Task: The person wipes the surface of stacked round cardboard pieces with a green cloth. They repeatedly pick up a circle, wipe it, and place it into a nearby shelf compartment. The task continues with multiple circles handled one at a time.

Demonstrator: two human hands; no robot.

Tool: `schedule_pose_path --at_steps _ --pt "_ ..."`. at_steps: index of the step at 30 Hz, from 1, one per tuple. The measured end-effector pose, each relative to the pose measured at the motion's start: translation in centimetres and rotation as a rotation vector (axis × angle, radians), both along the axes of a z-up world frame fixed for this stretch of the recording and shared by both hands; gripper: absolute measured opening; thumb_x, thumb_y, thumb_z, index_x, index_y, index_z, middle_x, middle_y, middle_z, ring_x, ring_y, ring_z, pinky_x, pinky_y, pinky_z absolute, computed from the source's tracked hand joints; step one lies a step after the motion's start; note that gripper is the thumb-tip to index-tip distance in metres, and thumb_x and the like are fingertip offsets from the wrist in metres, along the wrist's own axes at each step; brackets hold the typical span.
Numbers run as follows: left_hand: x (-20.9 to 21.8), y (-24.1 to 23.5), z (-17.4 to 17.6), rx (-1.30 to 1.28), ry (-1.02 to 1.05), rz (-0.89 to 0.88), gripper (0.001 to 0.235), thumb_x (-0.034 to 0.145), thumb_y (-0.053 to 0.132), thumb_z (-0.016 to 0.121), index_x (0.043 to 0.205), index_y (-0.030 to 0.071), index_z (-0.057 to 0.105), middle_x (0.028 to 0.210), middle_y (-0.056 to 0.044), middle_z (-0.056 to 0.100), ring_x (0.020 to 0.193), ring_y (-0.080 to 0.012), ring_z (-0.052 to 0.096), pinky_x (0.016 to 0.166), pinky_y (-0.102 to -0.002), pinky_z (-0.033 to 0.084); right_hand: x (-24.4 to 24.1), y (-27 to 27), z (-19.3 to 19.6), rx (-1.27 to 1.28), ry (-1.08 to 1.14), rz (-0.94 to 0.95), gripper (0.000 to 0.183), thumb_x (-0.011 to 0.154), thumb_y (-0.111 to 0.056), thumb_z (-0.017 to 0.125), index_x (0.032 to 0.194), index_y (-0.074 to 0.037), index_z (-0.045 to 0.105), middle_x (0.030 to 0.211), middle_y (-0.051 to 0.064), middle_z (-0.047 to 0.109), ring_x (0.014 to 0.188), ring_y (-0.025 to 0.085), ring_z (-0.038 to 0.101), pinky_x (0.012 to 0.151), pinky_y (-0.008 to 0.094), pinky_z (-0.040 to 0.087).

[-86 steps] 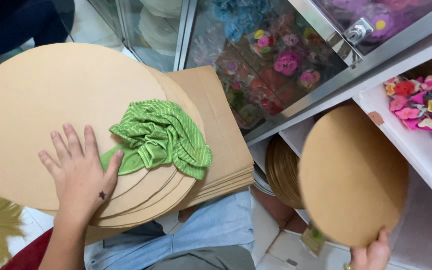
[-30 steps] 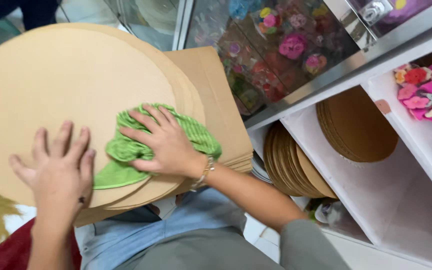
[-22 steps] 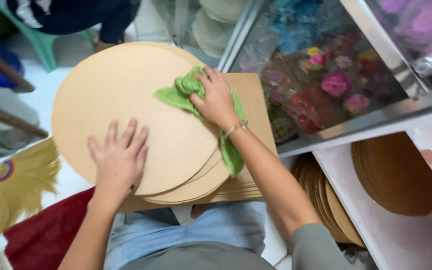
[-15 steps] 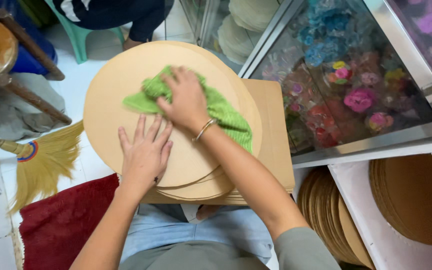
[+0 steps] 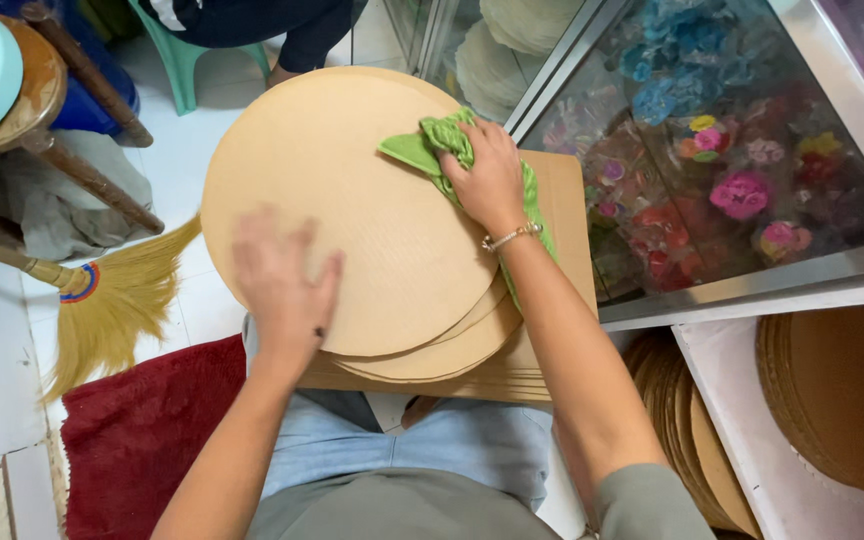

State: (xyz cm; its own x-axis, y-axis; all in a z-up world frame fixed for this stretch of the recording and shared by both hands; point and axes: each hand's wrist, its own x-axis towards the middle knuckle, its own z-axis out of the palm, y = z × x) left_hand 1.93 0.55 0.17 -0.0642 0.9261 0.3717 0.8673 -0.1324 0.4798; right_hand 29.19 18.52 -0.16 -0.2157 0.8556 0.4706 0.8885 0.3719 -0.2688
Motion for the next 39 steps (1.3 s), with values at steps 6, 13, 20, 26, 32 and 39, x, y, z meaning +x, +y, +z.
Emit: schedule_pose_path --at_steps 6,13,20,26,32,39 --pt "-5.8 1.5 0.6 -0.340 -0.591 0.418 0.113 0.086 0.043 0.087 0.161 0.004 0.011 0.157 -0.031 0.037 0.145 -0.0486 0.038 0.117 -0.062 0.030 0.7 -0.7 -0.7 -0.051 0.018 -0.050 0.052 0.091 -0.046 0.070 0.130 -0.013 0.068 0.136 0.012 0.063 0.134 0.033 0.054 0.118 0.046 0.036" --pt "-4.3 1.9 0.5 -0.252 -0.820 0.299 0.071 0.098 0.033 0.072 0.155 0.017 0.032 0.132 -0.021 0.061 0.126 -0.0395 0.060 0.102 -0.054 0.048 -8.3 -2.6 1.5 0.087 -0.060 0.047 0.049 0.081 -0.042 0.075 0.122 -0.014 0.071 0.125 0.017 0.066 0.126 0.037 0.058 0.111 0.050 0.040" --pt "-2.5 0.0 4.6 -0.020 -1.172 0.084 0.055 0.107 0.006 0.042 0.157 0.000 0.020 0.152 -0.026 0.043 0.145 -0.0321 0.039 0.122 -0.055 0.031 -17.8 -9.7 2.0 -0.325 0.017 0.482 0.076 0.076 -0.046 0.074 0.148 -0.034 0.052 0.153 0.012 0.050 0.149 0.039 0.042 0.122 0.060 0.029" --pt "-3.9 0.7 3.6 -0.157 -1.136 0.126 0.058 0.108 0.007 0.040 0.160 0.001 0.018 0.152 -0.028 0.044 0.142 -0.0381 0.044 0.118 -0.056 0.035 -10.3 6.2 0.3 -0.150 -0.238 0.126 0.055 0.084 -0.052 0.069 0.135 -0.033 0.066 0.143 0.005 0.058 0.138 0.026 0.051 0.111 0.061 0.036" --pt "-3.8 0.9 3.7 -0.207 -1.059 0.134 0.058 0.108 0.013 0.042 0.161 0.003 0.019 0.151 -0.026 0.045 0.140 -0.0378 0.047 0.117 -0.055 0.036 -13.6 5.5 0.5 0.006 -0.075 0.117 0.046 0.081 -0.036 0.067 0.122 -0.017 0.073 0.121 0.012 0.070 0.116 0.033 0.065 0.103 0.048 0.048" --pt "-3.8 1.7 -2.5 -0.070 -1.229 0.216 0.048 0.114 0.016 0.028 0.160 0.003 0.025 0.151 -0.023 0.046 0.138 -0.0281 0.045 0.118 -0.050 0.036 -19.4 -7.1 2.5 -0.197 -0.111 0.431 0.056 0.085 -0.037 0.063 0.139 -0.020 0.063 0.146 0.011 0.060 0.142 0.032 0.052 0.122 0.051 0.033"
